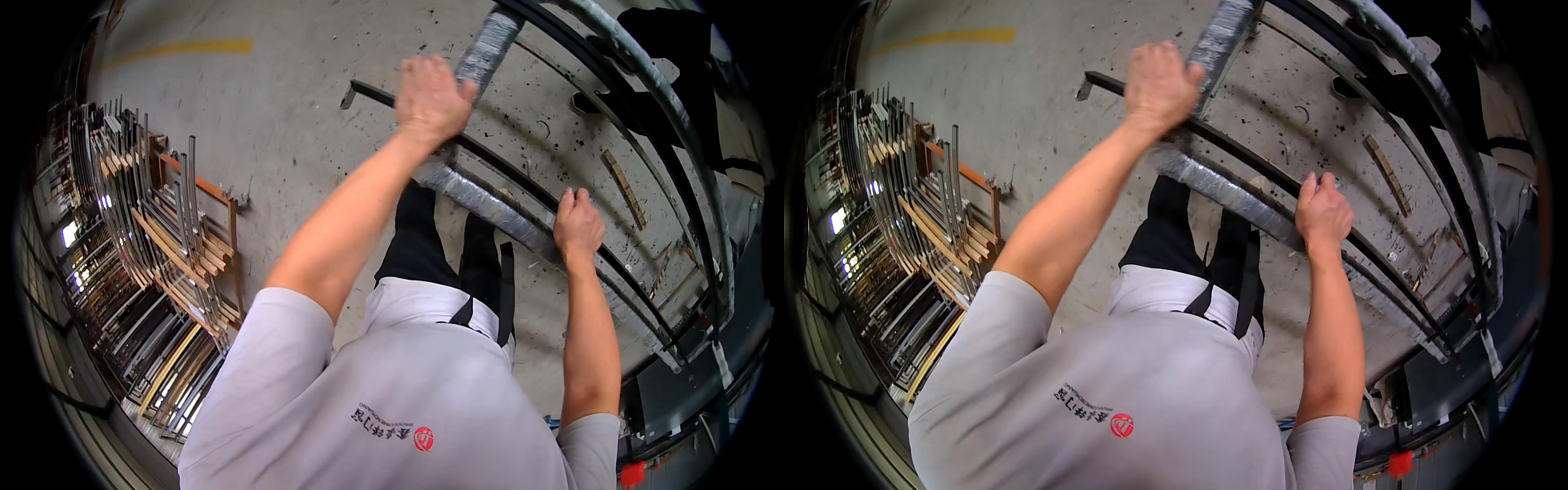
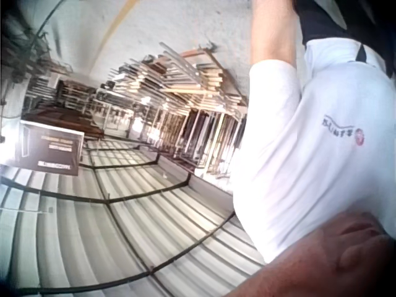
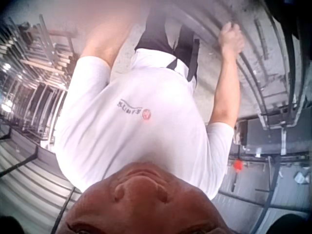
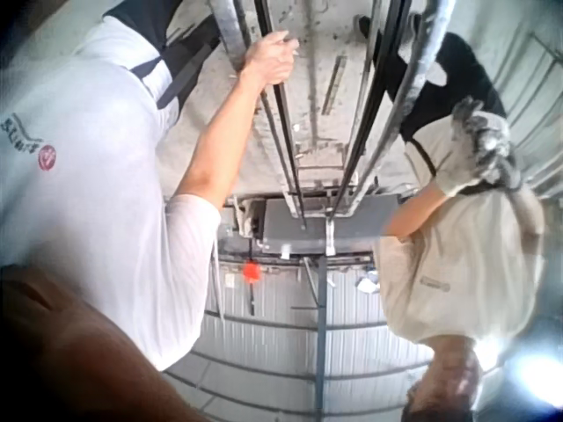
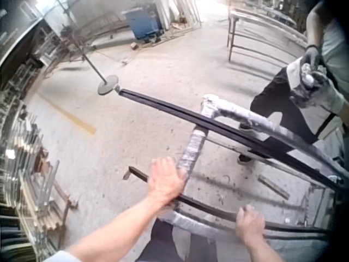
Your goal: The person cleans long black metal frames by spraying a white cloth with a cleaning liquid and wiping the surfaces of the frames one at a time while they are resting on a stand.
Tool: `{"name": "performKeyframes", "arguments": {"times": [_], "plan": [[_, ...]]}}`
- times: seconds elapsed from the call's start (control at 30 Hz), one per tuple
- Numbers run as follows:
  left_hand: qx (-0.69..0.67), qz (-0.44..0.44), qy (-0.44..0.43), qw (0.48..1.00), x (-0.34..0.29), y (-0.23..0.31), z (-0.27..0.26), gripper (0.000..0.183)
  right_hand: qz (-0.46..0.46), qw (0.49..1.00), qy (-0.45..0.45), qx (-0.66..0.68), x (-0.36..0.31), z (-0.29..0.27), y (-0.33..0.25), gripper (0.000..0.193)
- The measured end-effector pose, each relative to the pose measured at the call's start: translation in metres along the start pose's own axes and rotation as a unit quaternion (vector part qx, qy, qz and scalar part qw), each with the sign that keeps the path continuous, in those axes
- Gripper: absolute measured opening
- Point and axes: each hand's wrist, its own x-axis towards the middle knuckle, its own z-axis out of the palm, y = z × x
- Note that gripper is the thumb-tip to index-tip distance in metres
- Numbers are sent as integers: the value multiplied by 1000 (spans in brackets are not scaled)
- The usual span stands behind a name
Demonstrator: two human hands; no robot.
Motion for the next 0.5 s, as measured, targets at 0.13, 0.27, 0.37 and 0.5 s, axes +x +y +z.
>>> {"name": "performKeyframes", "arguments": {"times": [0.13,0.27,0.37,0.5], "plan": [[-125,-1,-46,991,1,16,-17,64,-5,1000,10,2,-2,5,10,40],[-56,45,-64,995,15,-39,-20,65,-18,1000,17,-3,-2,7,14,39],[16,30,8,999,29,-88,-9,63,-18,1000,20,-7,0,8,11,39],[92,32,5,995,49,-139,-37,60,-9,1000,18,14,-2,6,5,39]]}}
